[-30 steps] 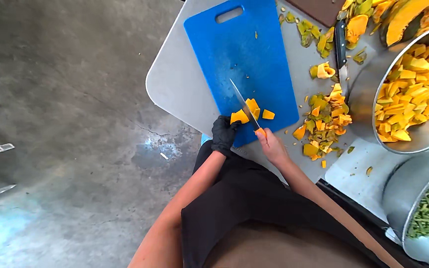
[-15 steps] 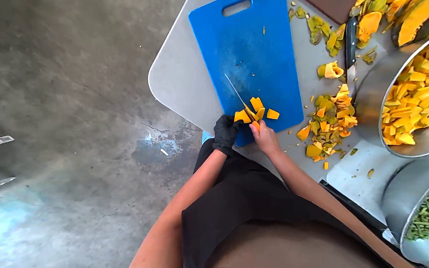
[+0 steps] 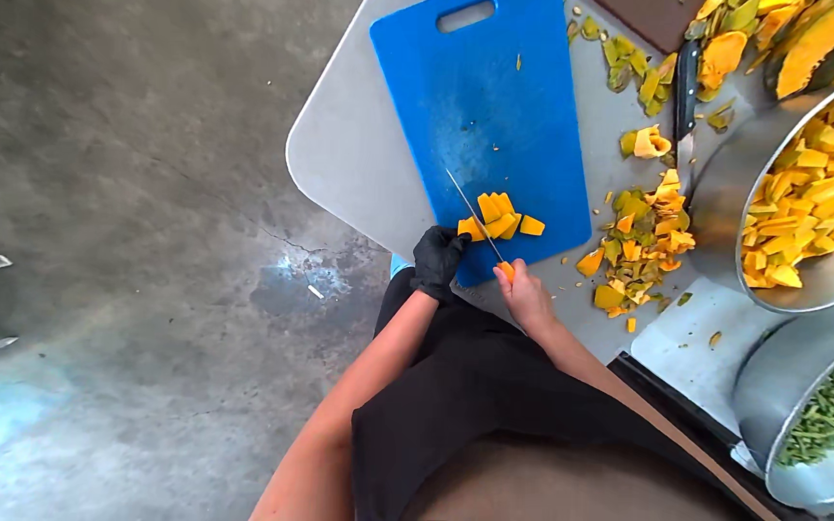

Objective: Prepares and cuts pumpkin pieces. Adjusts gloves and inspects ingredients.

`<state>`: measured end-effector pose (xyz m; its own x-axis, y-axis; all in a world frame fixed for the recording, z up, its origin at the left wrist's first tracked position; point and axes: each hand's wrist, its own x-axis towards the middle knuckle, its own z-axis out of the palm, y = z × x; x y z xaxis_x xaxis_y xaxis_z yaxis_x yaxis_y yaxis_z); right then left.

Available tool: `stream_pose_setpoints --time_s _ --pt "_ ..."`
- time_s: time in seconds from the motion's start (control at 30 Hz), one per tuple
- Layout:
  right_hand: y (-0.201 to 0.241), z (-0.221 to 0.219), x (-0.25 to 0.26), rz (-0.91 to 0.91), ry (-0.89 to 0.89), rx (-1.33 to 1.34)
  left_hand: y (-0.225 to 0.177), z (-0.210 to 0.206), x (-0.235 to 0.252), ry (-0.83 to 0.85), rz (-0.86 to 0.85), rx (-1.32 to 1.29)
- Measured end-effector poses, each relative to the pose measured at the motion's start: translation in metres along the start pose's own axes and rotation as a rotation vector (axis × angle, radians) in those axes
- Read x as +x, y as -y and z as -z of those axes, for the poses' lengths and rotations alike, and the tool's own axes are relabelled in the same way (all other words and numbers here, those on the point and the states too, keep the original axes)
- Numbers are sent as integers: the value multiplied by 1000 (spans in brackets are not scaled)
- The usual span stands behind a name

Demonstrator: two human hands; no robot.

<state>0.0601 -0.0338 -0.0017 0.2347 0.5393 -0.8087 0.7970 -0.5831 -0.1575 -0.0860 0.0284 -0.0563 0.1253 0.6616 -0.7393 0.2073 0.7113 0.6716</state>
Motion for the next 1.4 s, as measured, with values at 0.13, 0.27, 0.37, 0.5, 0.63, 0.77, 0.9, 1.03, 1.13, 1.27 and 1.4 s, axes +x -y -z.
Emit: stream_pose_setpoints --time_s 0.13,0.27,0.37,0.5,0.63,0.77,0.9,1.03,1.13,1.27,1.4 --pt "10 -10 33 38 -94 80 0 0 1 9 10 -39" --pt "6 6 31 170 -101 182 -3 2 0 5 29 -9" --pt "0 11 6 195 -133 180 -4 0 -1 -4 51 8" --pt "2 9 -11 152 -91 74 -4 -1 0 -1 69 5" --pt "14 0 2 5 -34 -21 -1 -1 -1 -14 41 -71" --pt "16 -12 30 24 -85 23 -2 -1 -1 -43 49 -116" --pt "9 1 20 138 -97 127 2 0 1 -48 27 -139" --pt "9 1 -4 167 -145 128 3 0 2 -42 43 -206" --pt "13 0 -9 132 -96 92 5 1 2 -15 46 -268" --pt "19 -3 -8 102 -88 27 0 4 -1 0 66 -329" --pt "29 -13 7 0 -80 -70 3 3 1 -6 45 -315"
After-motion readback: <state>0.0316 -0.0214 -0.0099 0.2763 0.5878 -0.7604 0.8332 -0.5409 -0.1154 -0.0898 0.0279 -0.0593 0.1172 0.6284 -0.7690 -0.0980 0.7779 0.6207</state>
